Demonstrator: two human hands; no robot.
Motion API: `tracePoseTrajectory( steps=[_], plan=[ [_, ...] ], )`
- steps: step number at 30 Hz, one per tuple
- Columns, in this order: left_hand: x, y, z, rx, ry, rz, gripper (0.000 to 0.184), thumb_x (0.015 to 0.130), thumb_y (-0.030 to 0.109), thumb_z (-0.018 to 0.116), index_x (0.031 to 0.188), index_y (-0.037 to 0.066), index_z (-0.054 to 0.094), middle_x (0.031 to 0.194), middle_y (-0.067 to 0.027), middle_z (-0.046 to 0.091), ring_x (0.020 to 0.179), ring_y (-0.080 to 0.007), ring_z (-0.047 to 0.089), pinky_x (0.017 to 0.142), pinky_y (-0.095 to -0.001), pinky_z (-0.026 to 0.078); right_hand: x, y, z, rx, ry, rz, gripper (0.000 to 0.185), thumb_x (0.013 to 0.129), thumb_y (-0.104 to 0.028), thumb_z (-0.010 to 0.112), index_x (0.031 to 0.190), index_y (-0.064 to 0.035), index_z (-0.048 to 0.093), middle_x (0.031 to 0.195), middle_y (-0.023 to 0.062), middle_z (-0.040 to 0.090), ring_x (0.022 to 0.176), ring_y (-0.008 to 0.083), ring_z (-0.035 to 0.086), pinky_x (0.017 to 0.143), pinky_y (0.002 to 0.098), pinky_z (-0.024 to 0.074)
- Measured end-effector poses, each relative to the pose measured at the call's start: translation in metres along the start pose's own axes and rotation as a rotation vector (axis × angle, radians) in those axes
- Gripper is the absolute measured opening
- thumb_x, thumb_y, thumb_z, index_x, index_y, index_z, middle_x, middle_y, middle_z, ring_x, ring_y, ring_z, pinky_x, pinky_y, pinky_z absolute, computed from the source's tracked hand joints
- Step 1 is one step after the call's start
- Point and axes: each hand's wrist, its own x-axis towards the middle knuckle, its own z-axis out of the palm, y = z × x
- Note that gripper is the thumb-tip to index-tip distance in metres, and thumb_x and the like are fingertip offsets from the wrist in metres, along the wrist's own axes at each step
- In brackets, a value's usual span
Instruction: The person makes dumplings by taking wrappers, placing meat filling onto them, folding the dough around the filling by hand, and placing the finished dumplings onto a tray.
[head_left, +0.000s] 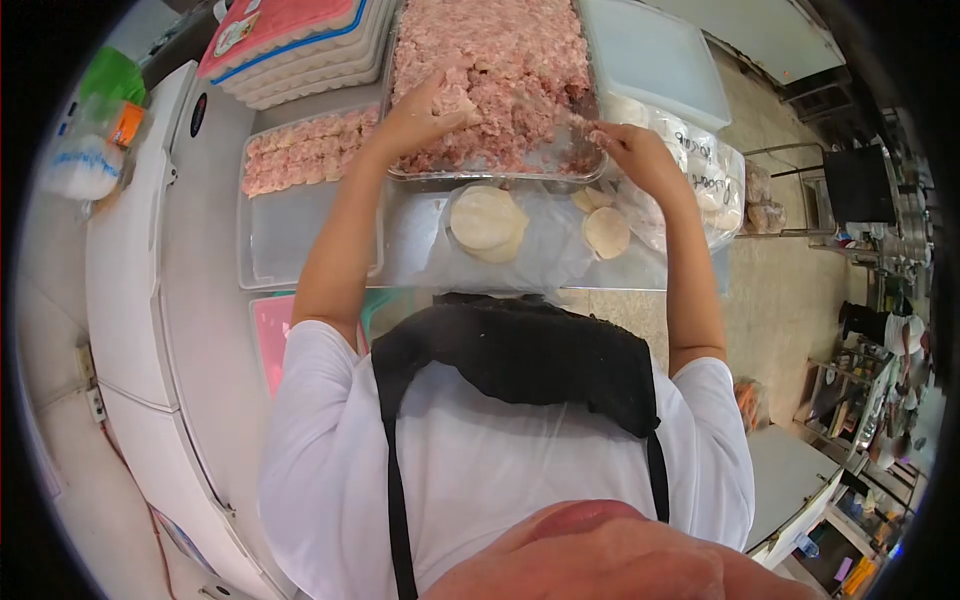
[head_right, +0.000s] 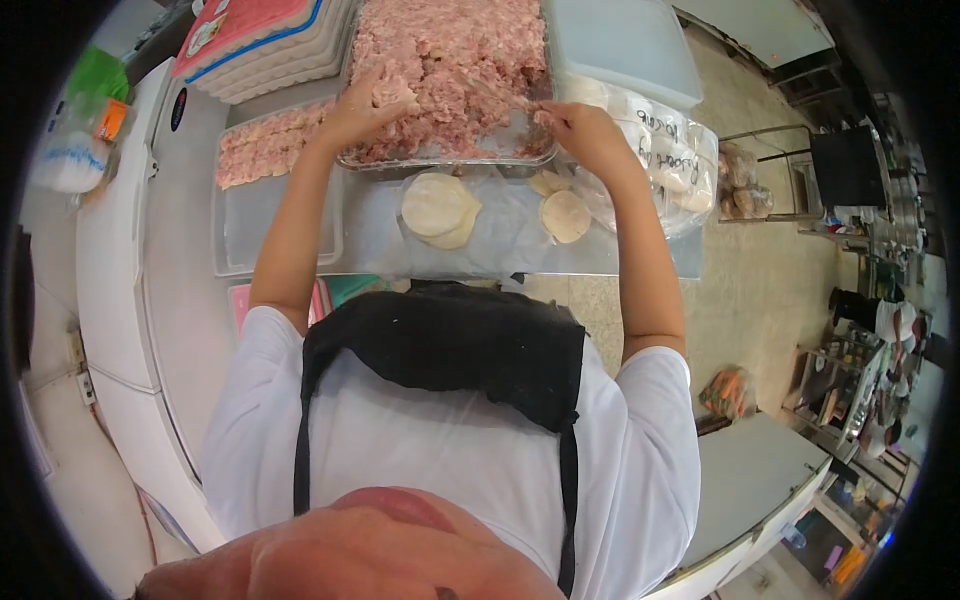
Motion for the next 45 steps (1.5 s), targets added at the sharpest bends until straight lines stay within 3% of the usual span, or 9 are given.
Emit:
tracePoseTrajectory(
  steps=[2, 5, 8, 11, 17, 21, 25, 33, 45],
  plan=[
    [0.002, 0.020, -0.009, -0.050, 0.006, 0.266, 0.064, 0.072, 0.023, 0.076, 0.128, 0.006, 0.051, 0.122, -0.0178, 0.058, 0.118, -0.0262, 0.052, 0.099, -0.0378, 0.040, -0.008, -0.009, -0.010, 0.317, 0.005, -0.089, 0.025, 0.091, -0.022, 0.056, 0.109, -0.0086, 0.066, 0.111, 0.0124, 0.066, 0.097, 0.0276, 0.064, 0.083, 0.0353, 0.0500],
    [0.006, 0.044, -0.011, -0.181, -0.317, -0.094, 0.052, 0.070, 0.024, 0.077, 0.116, 0.007, 0.061, 0.112, -0.0148, 0.064, 0.105, -0.0240, 0.059, 0.091, -0.0385, 0.045, -0.003, -0.024, 0.026, 0.396, 0.028, -0.382, 0.024, 0.091, -0.016, 0.057, 0.111, -0.0066, 0.065, 0.115, 0.0128, 0.064, 0.099, 0.0244, 0.064, 0.087, 0.0333, 0.0484],
    [0.009, 0.018, -0.004, -0.123, -0.335, 0.009, 0.043, 0.074, 0.030, 0.075, 0.103, 0.001, 0.064, 0.100, -0.0135, 0.066, 0.091, -0.0187, 0.062, 0.083, -0.0322, 0.049, 0.014, -0.009, 0.032, 0.338, -0.048, -0.444, 0.023, 0.090, -0.010, 0.056, 0.110, -0.0072, 0.066, 0.115, 0.0124, 0.064, 0.098, 0.0231, 0.064, 0.084, 0.0339, 0.0504],
    [0.006, -0.003, 0.014, 0.163, 0.091, 0.262, 0.040, 0.073, 0.034, 0.075, 0.093, 0.000, 0.064, 0.087, -0.0094, 0.067, 0.078, -0.0167, 0.062, 0.078, -0.0312, 0.049, -0.002, -0.032, -0.007, -0.045, 0.102, -0.320, 0.025, 0.089, -0.016, 0.057, 0.112, -0.0107, 0.064, 0.101, 0.0119, 0.065, 0.088, 0.0290, 0.064, 0.068, 0.0383, 0.0525],
    [0.020, -0.005, 0.013, 0.068, -0.271, -0.235, 0.053, 0.070, 0.038, 0.076, 0.109, 0.004, 0.063, 0.110, -0.0181, 0.063, 0.103, -0.0285, 0.060, 0.089, -0.0369, 0.046, 0.031, 0.003, 0.055, -0.205, 0.183, -0.290, 0.029, 0.091, -0.026, 0.053, 0.116, -0.0126, 0.061, 0.089, 0.0152, 0.064, 0.082, 0.0347, 0.062, 0.071, 0.0425, 0.0484],
    [-0.010, 0.017, 0.004, 0.018, -0.035, -0.011, 0.056, 0.072, 0.035, 0.075, 0.116, 0.005, 0.059, 0.121, -0.0176, 0.058, 0.115, -0.0282, 0.055, 0.096, -0.0359, 0.043, 0.006, -0.001, 0.013, -0.335, 0.035, -0.109, 0.027, 0.091, -0.022, 0.052, 0.111, -0.0106, 0.065, 0.097, 0.0173, 0.065, 0.087, 0.0342, 0.062, 0.074, 0.0416, 0.0502],
    [-0.014, 0.038, -0.009, -0.067, -0.076, 0.123, 0.055, 0.072, 0.032, 0.075, 0.118, 0.005, 0.059, 0.124, -0.0177, 0.057, 0.115, -0.0283, 0.055, 0.097, -0.0361, 0.042, -0.021, -0.020, -0.016, 0.347, 0.075, -0.200, 0.033, 0.093, -0.028, 0.054, 0.116, -0.0054, 0.062, 0.114, 0.0171, 0.063, 0.100, 0.0322, 0.062, 0.088, 0.0363, 0.0473],
    [-0.007, 0.001, -0.003, 0.034, -0.133, 0.109, 0.057, 0.074, 0.031, 0.075, 0.117, -0.002, 0.058, 0.108, -0.0162, 0.064, 0.102, -0.0228, 0.059, 0.092, -0.0339, 0.044, -0.024, -0.056, -0.012, -0.137, 0.266, -0.341, 0.029, 0.090, -0.024, 0.059, 0.114, -0.0105, 0.063, 0.084, 0.0143, 0.062, 0.075, 0.0322, 0.060, 0.068, 0.0395, 0.0469],
    [-0.014, 0.011, -0.007, -0.127, -0.146, -0.029, 0.064, 0.071, 0.034, 0.079, 0.122, 0.004, 0.055, 0.110, -0.0139, 0.063, 0.100, -0.0197, 0.059, 0.085, -0.0317, 0.047, -0.013, -0.048, 0.007, 0.006, 0.198, -0.422, 0.029, 0.091, -0.029, 0.055, 0.115, -0.0130, 0.062, 0.098, 0.0138, 0.066, 0.087, 0.0320, 0.062, 0.076, 0.0377, 0.0496]
  ],
)
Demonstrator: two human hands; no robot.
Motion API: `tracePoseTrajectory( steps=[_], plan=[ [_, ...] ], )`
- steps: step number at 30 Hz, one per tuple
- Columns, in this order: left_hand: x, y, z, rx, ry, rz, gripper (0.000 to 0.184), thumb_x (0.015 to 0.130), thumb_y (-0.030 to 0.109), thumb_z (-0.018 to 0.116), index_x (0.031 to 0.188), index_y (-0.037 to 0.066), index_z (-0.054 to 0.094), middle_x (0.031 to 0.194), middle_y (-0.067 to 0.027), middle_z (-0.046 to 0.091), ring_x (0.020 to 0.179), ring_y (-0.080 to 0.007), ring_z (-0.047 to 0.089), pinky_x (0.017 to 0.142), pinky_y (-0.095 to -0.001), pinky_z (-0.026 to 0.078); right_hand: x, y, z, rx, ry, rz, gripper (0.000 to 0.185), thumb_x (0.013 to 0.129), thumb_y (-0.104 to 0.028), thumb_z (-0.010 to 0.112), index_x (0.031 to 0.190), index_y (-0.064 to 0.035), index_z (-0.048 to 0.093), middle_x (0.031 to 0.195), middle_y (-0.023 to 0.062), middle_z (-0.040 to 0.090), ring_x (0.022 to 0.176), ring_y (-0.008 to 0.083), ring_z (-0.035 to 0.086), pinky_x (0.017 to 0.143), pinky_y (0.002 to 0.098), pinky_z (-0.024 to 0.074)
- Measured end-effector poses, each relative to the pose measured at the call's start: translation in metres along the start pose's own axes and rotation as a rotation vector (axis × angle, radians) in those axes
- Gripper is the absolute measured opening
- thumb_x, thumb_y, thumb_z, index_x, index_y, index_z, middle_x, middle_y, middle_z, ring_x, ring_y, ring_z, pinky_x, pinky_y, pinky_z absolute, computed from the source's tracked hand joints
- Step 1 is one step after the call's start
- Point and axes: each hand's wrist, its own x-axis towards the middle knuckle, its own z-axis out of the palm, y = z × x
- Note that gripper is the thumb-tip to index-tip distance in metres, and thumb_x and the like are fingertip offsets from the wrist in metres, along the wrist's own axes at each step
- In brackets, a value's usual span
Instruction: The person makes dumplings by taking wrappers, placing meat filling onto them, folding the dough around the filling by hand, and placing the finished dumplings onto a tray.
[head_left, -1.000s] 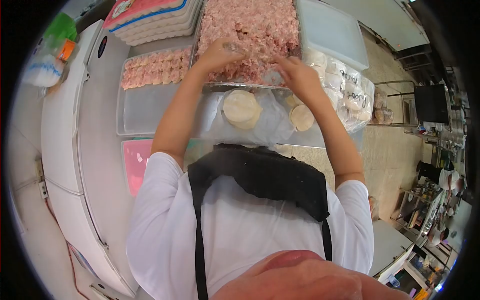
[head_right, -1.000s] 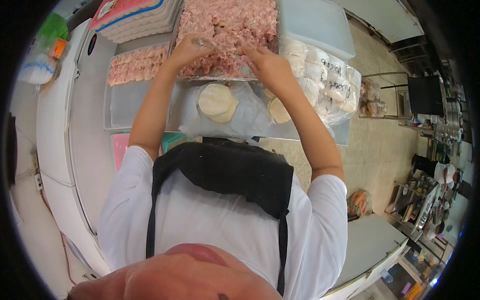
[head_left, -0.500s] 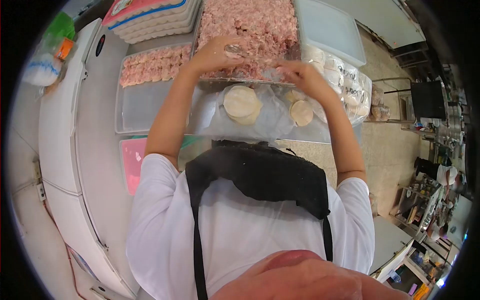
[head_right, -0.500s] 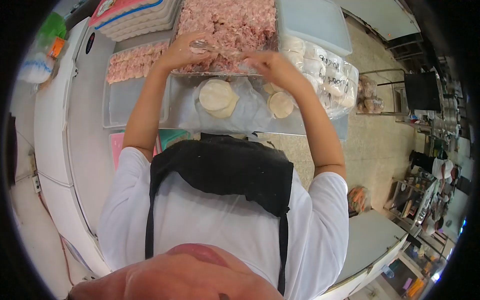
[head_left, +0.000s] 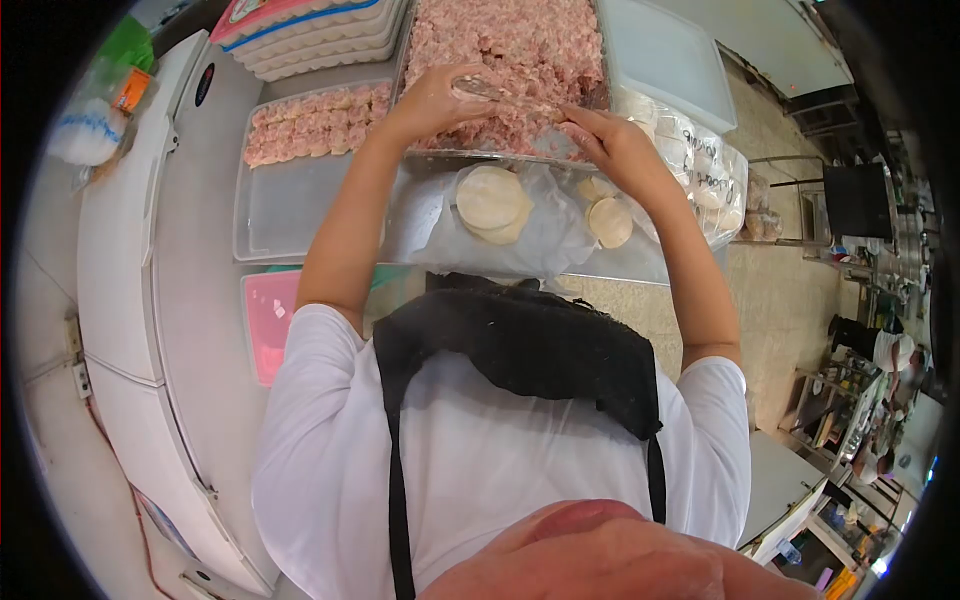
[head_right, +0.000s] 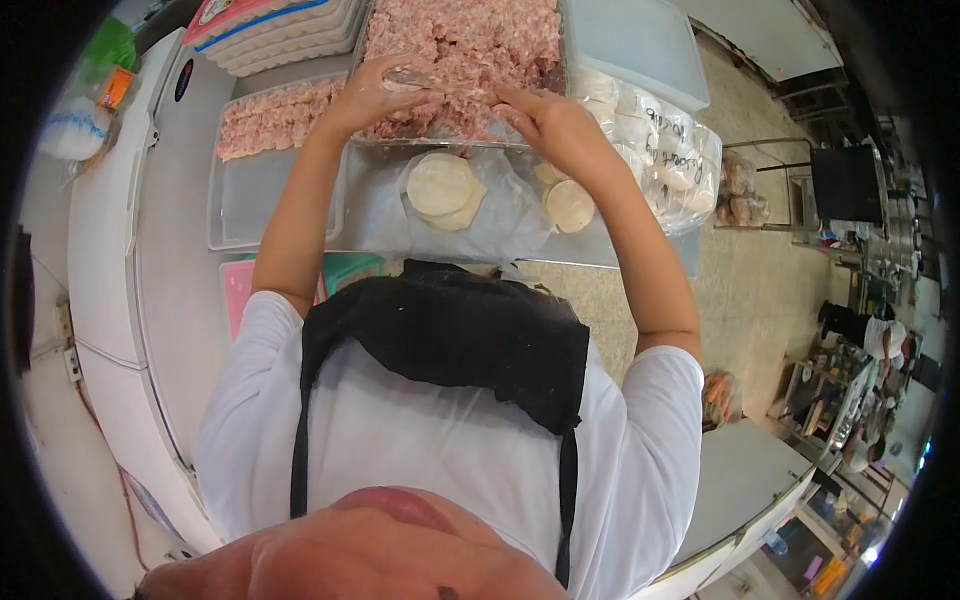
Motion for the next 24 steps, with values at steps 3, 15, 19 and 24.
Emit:
tracePoseTrajectory(
  steps=[3, 15, 19, 24],
  plan=[
    [-0.002, -0.018, -0.003, 0.143, 0.096, -0.018, 0.068, 0.068, 0.040, 0.079, 0.125, 0.011, 0.055, 0.111, -0.0156, 0.062, 0.099, -0.0212, 0.063, 0.077, -0.0318, 0.050, -0.003, 0.018, -0.005, 0.130, -0.043, 0.141, 0.032, 0.092, -0.031, 0.057, 0.115, -0.0101, 0.064, 0.100, 0.0134, 0.067, 0.092, 0.0261, 0.064, 0.079, 0.0340, 0.0490],
    [-0.151, -0.123, -0.091, 0.396, 0.699, -0.043, 0.058, 0.074, 0.024, 0.075, 0.122, 0.001, 0.052, 0.097, -0.0081, 0.062, 0.085, -0.0197, 0.061, 0.077, -0.0320, 0.049, -0.064, 0.065, 0.019, 0.507, -0.036, 0.579, 0.031, 0.093, -0.021, 0.058, 0.117, -0.0010, 0.062, 0.084, -0.0004, 0.061, 0.074, 0.0058, 0.050, 0.067, 0.0208, 0.0425],
    [-0.187, -0.098, -0.097, 0.423, 0.491, -0.395, 0.060, 0.074, 0.024, 0.074, 0.126, 0.006, 0.050, 0.104, -0.0123, 0.063, 0.089, -0.0251, 0.063, 0.080, -0.0341, 0.049, -0.072, 0.060, 0.020, 0.580, 0.007, 0.624, 0.029, 0.093, -0.020, 0.057, 0.116, -0.0025, 0.064, 0.069, -0.0061, 0.049, 0.060, 0.0028, 0.039, 0.053, 0.0190, 0.0324],
    [-0.155, -0.078, -0.036, 0.324, 0.378, -0.395, 0.067, 0.076, 0.020, 0.069, 0.135, 0.009, 0.040, 0.111, -0.0198, 0.060, 0.094, -0.0338, 0.062, 0.083, -0.0398, 0.048, -0.062, 0.037, 0.028, 0.562, 0.053, 0.586, 0.030, 0.095, -0.022, 0.055, 0.118, -0.0035, 0.063, 0.064, -0.0093, 0.042, 0.054, 0.0009, 0.034, 0.047, 0.0175, 0.0256]
  ],
)
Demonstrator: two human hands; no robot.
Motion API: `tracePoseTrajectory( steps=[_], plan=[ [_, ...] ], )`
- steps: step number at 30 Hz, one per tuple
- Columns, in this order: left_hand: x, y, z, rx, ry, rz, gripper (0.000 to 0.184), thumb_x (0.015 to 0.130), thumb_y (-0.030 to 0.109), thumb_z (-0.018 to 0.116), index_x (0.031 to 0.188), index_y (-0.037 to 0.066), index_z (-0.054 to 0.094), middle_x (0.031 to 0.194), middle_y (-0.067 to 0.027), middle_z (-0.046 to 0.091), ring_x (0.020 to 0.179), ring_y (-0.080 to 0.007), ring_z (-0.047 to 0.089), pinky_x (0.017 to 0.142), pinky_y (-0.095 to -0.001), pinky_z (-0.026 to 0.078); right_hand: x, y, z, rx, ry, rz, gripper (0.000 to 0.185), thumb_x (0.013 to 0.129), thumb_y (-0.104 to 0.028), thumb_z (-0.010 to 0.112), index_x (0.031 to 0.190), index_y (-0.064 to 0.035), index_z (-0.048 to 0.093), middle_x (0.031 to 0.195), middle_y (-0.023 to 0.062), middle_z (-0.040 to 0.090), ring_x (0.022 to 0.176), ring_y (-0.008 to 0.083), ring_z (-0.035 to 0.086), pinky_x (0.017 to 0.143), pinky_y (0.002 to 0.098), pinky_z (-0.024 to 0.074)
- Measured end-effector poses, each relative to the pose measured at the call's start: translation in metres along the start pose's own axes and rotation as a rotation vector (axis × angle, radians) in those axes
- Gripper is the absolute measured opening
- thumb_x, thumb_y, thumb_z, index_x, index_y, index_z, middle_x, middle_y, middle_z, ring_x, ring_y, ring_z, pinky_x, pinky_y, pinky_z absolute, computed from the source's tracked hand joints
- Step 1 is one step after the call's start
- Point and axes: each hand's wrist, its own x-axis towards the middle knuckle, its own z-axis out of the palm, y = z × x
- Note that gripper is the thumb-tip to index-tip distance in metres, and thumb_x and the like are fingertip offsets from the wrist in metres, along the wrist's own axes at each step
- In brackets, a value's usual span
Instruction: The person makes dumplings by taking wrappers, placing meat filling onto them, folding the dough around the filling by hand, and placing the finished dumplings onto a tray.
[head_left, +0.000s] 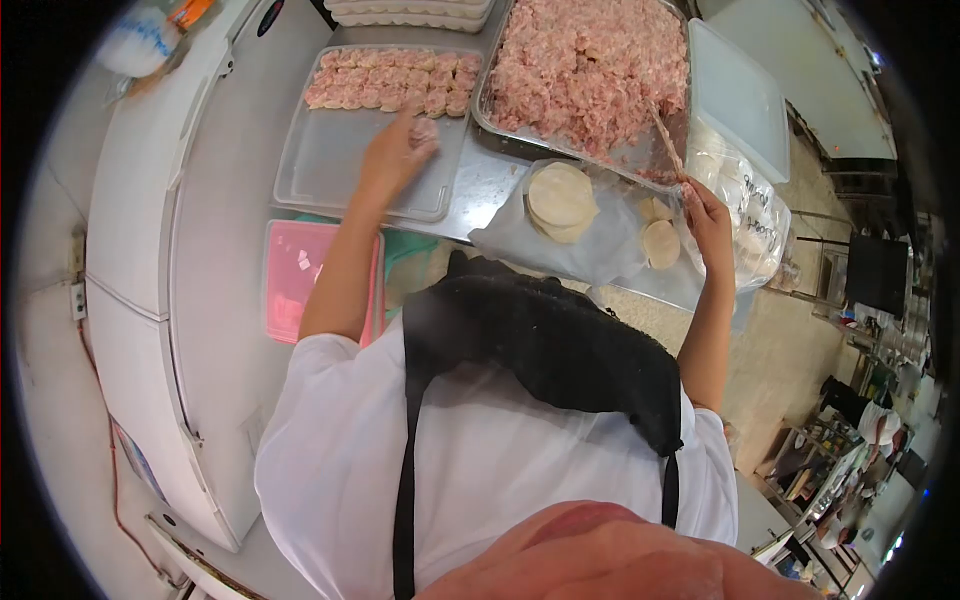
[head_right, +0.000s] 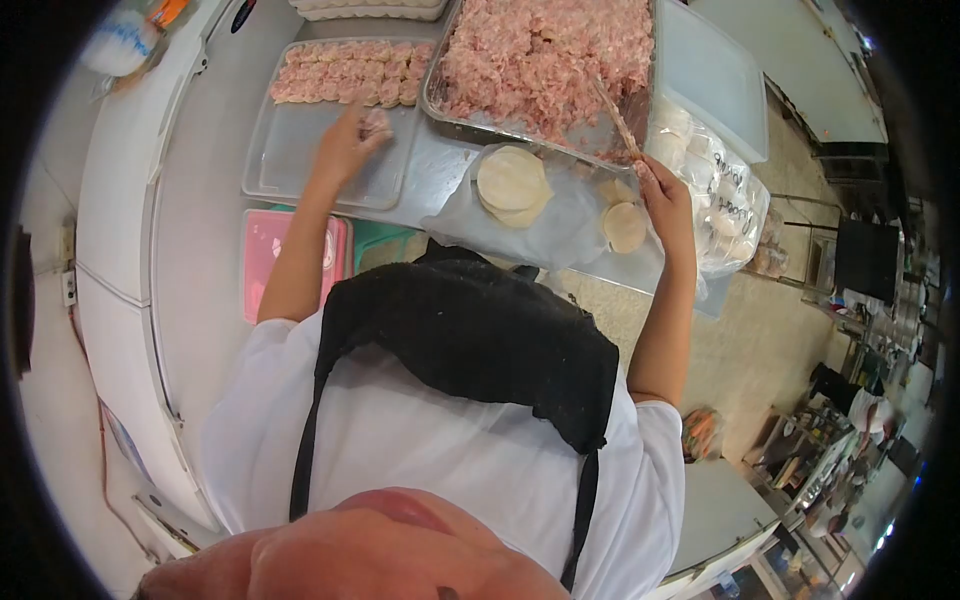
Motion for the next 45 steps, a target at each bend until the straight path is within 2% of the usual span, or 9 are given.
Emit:
tracePoseTrajectory(
  steps=[15, 24, 27, 31, 34, 36, 40, 42, 45],
  plan=[
    [0.038, -0.008, 0.050, 0.194, 0.065, 0.297, 0.072, 0.078, 0.010, 0.064, 0.141, 0.005, 0.031, 0.115, -0.0268, 0.056, 0.106, -0.0402, 0.055, 0.088, -0.0437, 0.045, -0.009, 0.009, -0.006, -0.009, -0.010, -0.037, 0.029, 0.095, -0.021, 0.056, 0.117, -0.0040, 0.063, 0.065, -0.0086, 0.044, 0.055, 0.0011, 0.034, 0.049, 0.0172, 0.0274],
    [0.042, 0.007, -0.031, -0.051, 0.040, -0.045, 0.059, 0.082, 0.023, 0.067, 0.135, 0.009, 0.044, 0.118, -0.0139, 0.061, 0.103, -0.0204, 0.061, 0.087, -0.0324, 0.049, -0.004, 0.004, -0.007, -0.048, -0.037, -0.002, 0.032, 0.093, -0.022, 0.060, 0.115, 0.0001, 0.062, 0.076, -0.0036, 0.055, 0.065, 0.0049, 0.044, 0.059, 0.0203, 0.0388],
    [0.048, 0.069, -0.057, -0.371, 0.112, 0.281, 0.051, 0.085, 0.025, 0.066, 0.129, 0.005, 0.049, 0.111, -0.0104, 0.063, 0.097, -0.0156, 0.062, 0.079, -0.0279, 0.051, -0.002, 0.009, -0.005, -0.029, -0.032, -0.022, 0.031, 0.094, -0.022, 0.058, 0.116, -0.0014, 0.063, 0.070, -0.0066, 0.050, 0.058, 0.0025, 0.038, 0.052, 0.0185, 0.0316],
    [0.069, 0.140, -0.021, -0.820, -0.099, 0.302, 0.046, 0.088, 0.025, 0.064, 0.126, 0.002, 0.051, 0.108, -0.0129, 0.065, 0.097, -0.0204, 0.064, 0.088, -0.0301, 0.047, 0.001, 0.009, -0.002, -0.006, -0.037, -0.035, 0.030, 0.094, -0.022, 0.058, 0.116, -0.0019, 0.063, 0.067, -0.0083, 0.047, 0.056, 0.0016, 0.035, 0.049, 0.0175, 0.0281],
    [0.088, 0.134, 0.037, -0.390, -0.102, 0.539, 0.045, 0.087, 0.025, 0.064, 0.125, 0.005, 0.053, 0.114, -0.0095, 0.064, 0.105, -0.0192, 0.061, 0.092, -0.0316, 0.045, 0.006, 0.010, -0.002, -0.089, -0.017, -0.038, 0.033, 0.094, -0.024, 0.056, 0.115, 0.0009, 0.062, 0.086, 0.0002, 0.062, 0.078, 0.0073, 0.051, 0.071, 0.0226, 0.0435],
    [0.074, 0.124, 0.040, -0.320, -0.021, 0.559, 0.044, 0.086, 0.025, 0.063, 0.125, 0.007, 0.053, 0.118, -0.0080, 0.062, 0.110, -0.0197, 0.058, 0.094, -0.0329, 0.044, 0.009, 0.011, -0.005, -0.123, 0.005, -0.097, 0.033, 0.095, -0.025, 0.055, 0.116, -0.0012, 0.062, 0.073, -0.0051, 0.051, 0.065, 0.0045, 0.041, 0.058, 0.0201, 0.0346],
    [0.055, 0.022, 0.015, -0.468, 0.144, 0.214, 0.054, 0.084, 0.024, 0.062, 0.133, 0.007, 0.047, 0.127, -0.0169, 0.055, 0.113, -0.0300, 0.056, 0.097, -0.0363, 0.042, 0.007, 0.006, -0.005, -0.146, 0.036, -0.090, 0.035, 0.097, -0.029, 0.052, 0.116, -0.0023, 0.063, 0.067, -0.0070, 0.044, 0.061, 0.0037, 0.036, 0.053, 0.0202, 0.0307],
    [0.043, -0.026, 0.024, 0.001, 0.281, 0.061, 0.060, 0.082, 0.016, 0.059, 0.138, 0.007, 0.039, 0.128, -0.0209, 0.053, 0.113, -0.0354, 0.055, 0.095, -0.0391, 0.043, 0.004, -0.003, -0.001, -0.118, -0.010, -0.083, 0.034, 0.097, -0.029, 0.051, 0.115, -0.0016, 0.063, 0.071, -0.0051, 0.049, 0.064, 0.0047, 0.040, 0.057, 0.0208, 0.0344],
    [0.025, -0.023, 0.026, -0.084, 0.021, -0.069, 0.061, 0.078, 0.005, 0.053, 0.137, 0.006, 0.037, 0.127, -0.0221, 0.054, 0.110, -0.0383, 0.056, 0.093, -0.0401, 0.044, 0.006, -0.016, 0.011, -0.136, -0.074, -0.083, 0.034, 0.097, -0.028, 0.050, 0.112, -0.0005, 0.063, 0.092, 0.0038, 0.061, 0.085, 0.0108, 0.052, 0.076, 0.0253, 0.0412]
  ],
)
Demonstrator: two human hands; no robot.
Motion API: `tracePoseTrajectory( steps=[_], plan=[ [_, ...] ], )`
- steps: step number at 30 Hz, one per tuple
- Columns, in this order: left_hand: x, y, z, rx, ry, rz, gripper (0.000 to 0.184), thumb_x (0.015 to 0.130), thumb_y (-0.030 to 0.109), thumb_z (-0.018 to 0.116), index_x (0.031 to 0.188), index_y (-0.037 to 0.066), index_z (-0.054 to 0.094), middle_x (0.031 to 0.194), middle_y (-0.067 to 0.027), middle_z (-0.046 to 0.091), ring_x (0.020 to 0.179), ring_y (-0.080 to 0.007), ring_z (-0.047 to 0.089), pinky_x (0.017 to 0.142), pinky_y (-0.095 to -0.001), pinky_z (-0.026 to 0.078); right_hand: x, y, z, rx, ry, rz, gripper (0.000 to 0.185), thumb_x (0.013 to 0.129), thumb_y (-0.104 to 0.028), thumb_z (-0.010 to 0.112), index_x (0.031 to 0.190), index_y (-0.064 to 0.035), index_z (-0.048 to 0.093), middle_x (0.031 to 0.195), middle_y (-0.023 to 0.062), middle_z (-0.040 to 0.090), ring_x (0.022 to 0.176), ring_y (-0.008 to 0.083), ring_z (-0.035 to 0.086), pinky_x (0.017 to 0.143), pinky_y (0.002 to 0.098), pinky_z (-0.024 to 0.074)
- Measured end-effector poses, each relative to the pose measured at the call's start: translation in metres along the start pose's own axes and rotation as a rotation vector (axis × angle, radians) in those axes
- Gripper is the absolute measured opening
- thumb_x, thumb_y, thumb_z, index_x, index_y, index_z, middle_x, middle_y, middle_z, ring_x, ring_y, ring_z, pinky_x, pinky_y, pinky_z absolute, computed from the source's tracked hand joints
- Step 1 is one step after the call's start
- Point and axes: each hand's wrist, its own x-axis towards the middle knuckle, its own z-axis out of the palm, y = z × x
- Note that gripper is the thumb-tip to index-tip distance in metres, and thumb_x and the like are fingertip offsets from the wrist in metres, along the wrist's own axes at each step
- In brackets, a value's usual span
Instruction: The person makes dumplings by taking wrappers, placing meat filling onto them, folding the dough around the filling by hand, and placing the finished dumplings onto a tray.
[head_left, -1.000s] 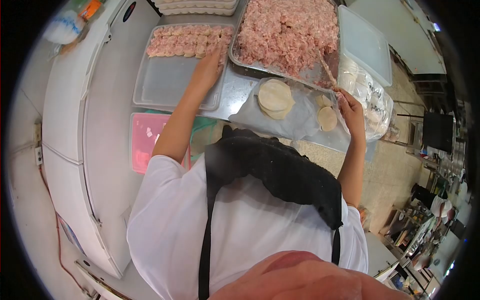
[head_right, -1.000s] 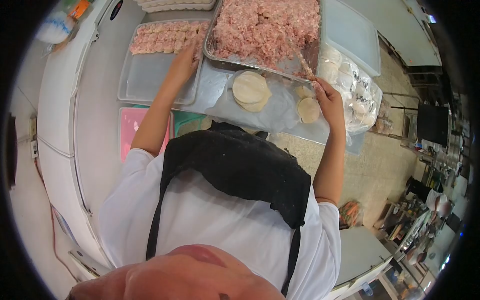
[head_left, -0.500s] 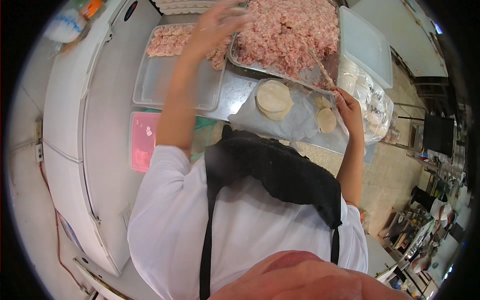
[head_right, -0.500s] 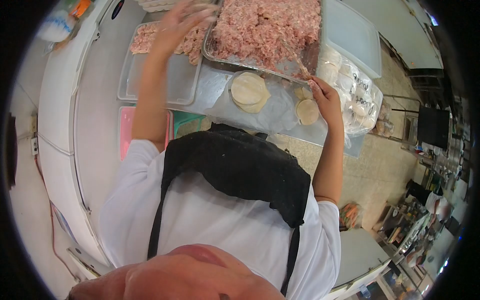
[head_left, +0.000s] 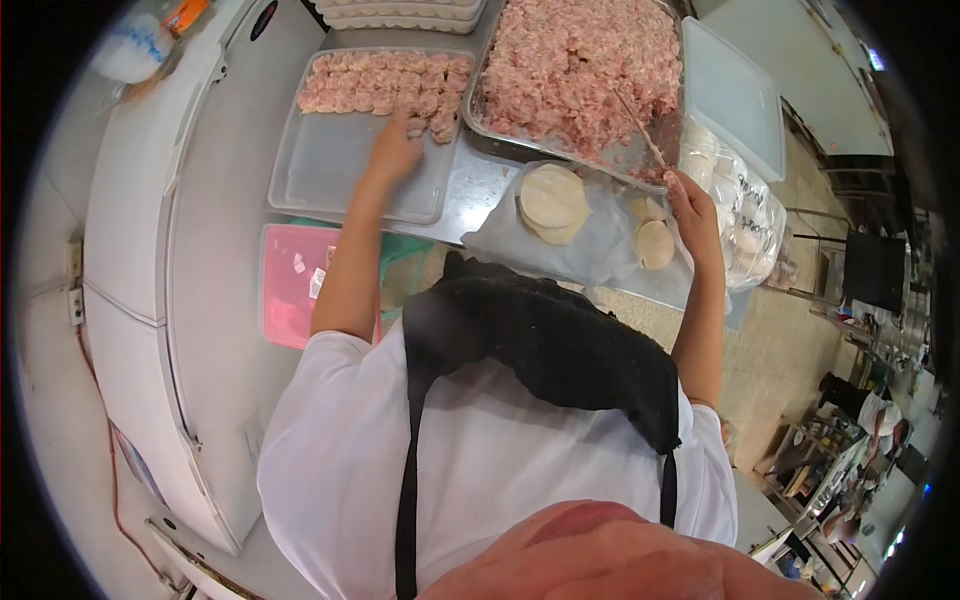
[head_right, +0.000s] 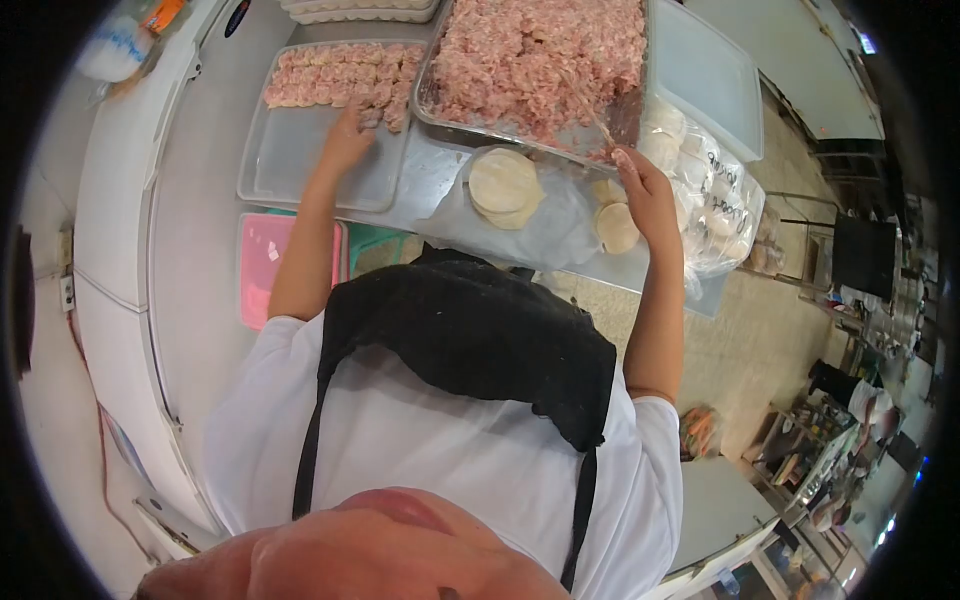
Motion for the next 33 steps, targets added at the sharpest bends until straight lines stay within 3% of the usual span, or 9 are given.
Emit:
tracePoseTrajectory(
  steps=[6, 9, 12, 15, 18, 21, 24, 30, 33],
  plan=[
    [0.017, -0.015, 0.015, -0.039, 0.136, 0.174, 0.065, 0.077, 0.005, 0.053, 0.139, 0.006, 0.032, 0.123, -0.0276, 0.052, 0.109, -0.0426, 0.053, 0.091, -0.0440, 0.044, 0.008, -0.029, 0.034, -0.013, -0.006, -0.071, 0.033, 0.097, -0.028, 0.050, 0.111, -0.0001, 0.063, 0.098, 0.0078, 0.066, 0.093, 0.0138, 0.057, 0.085, 0.0274, 0.0439],
    [0.028, -0.020, 0.001, 0.047, 0.081, 0.004, 0.065, 0.077, 0.004, 0.052, 0.139, 0.006, 0.033, 0.123, -0.0272, 0.052, 0.109, -0.0419, 0.053, 0.091, -0.0443, 0.044, 0.004, -0.042, 0.042, -0.055, -0.002, -0.056, 0.033, 0.097, -0.028, 0.051, 0.112, 0.0001, 0.062, 0.099, 0.0086, 0.067, 0.093, 0.0139, 0.058, 0.085, 0.0274, 0.0443],
    [0.030, -0.029, -0.007, 0.063, 0.053, 0.354, 0.064, 0.077, 0.004, 0.052, 0.139, 0.005, 0.034, 0.121, -0.0278, 0.053, 0.108, -0.0414, 0.054, 0.090, -0.0440, 0.045, 0.000, -0.046, 0.051, -0.091, 0.015, -0.033, 0.033, 0.097, -0.027, 0.051, 0.112, 0.0000, 0.062, 0.100, 0.0094, 0.067, 0.093, 0.0144, 0.059, 0.085, 0.0276, 0.0447],
    [0.028, -0.023, -0.014, 0.062, -0.184, 0.249, 0.062, 0.078, 0.005, 0.052, 0.138, 0.005, 0.035, 0.121, -0.0274, 0.054, 0.107, -0.0403, 0.055, 0.091, -0.0428, 0.045, 0.000, -0.045, 0.054, -0.120, 0.041, -0.016, 0.033, 0.096, -0.026, 0.052, 0.112, 0.0002, 0.062, 0.101, 0.0103, 0.067, 0.093, 0.0151, 0.060, 0.085, 0.0281, 0.0451],
    [0.025, -0.022, -0.008, -0.001, -0.166, 0.402, 0.069, 0.076, 0.009, 0.063, 0.139, 0.006, 0.035, 0.123, -0.0238, 0.054, 0.113, -0.0379, 0.053, 0.096, -0.0403, 0.043, -0.001, -0.050, 0.060, -0.130, 0.056, -0.007, 0.033, 0.096, -0.026, 0.052, 0.112, 0.0004, 0.062, 0.101, 0.0111, 0.067, 0.093, 0.0156, 0.060, 0.084, 0.0284, 0.0453],
    [0.024, -0.021, -0.008, -0.139, -0.300, 0.240, 0.075, 0.072, 0.010, 0.070, 0.139, 0.006, 0.036, 0.120, -0.0215, 0.056, 0.112, -0.0351, 0.055, 0.096, -0.0389, 0.043, -0.001, -0.054, 0.066, -0.144, 0.054, -0.006, 0.032, 0.096, -0.026, 0.053, 0.112, 0.0003, 0.062, 0.101, 0.0117, 0.067, 0.093, 0.0157, 0.060, 0.084, 0.0285, 0.0453],
    [0.020, -0.020, -0.008, 0.025, -0.084, 0.557, 0.079, 0.069, 0.013, 0.075, 0.138, 0.007, 0.037, 0.116, -0.0186, 0.059, 0.108, -0.0318, 0.057, 0.093, -0.0372, 0.045, -0.001, -0.054, 0.070, -0.146, 0.052, 0.006, 0.032, 0.096, -0.026, 0.053, 0.112, 0.0001, 0.062, 0.100, 0.0114, 0.067, 0.092, 0.0152, 0.060, 0.084, 0.0281, 0.0452],
    [0.011, -0.006, -0.013, -0.046, -0.305, 0.361, 0.071, 0.075, 0.016, 0.071, 0.136, 0.004, 0.038, 0.109, -0.0191, 0.060, 0.097, -0.0342, 0.060, 0.080, -0.0407, 0.049, -0.008, -0.060, 0.074, -0.097, 0.045, 0.023, 0.031, 0.096, -0.025, 0.052, 0.111, -0.0002, 0.063, 0.098, 0.0090, 0.068, 0.092, 0.0136, 0.059, 0.085, 0.0273, 0.0448],
    [0.005, 0.004, -0.012, 0.120, -0.065, 0.288, 0.067, 0.077, 0.017, 0.069, 0.135, 0.004, 0.039, 0.103, -0.0171, 0.061, 0.094, -0.0340, 0.059, 0.076, -0.0416, 0.048, -0.013, -0.059, 0.068, -0.094, 0.044, 0.015, 0.031, 0.096, -0.025, 0.052, 0.110, -0.0004, 0.063, 0.099, 0.0086, 0.068, 0.093, 0.0134, 0.059, 0.085, 0.0271, 0.0445]
  ],
)
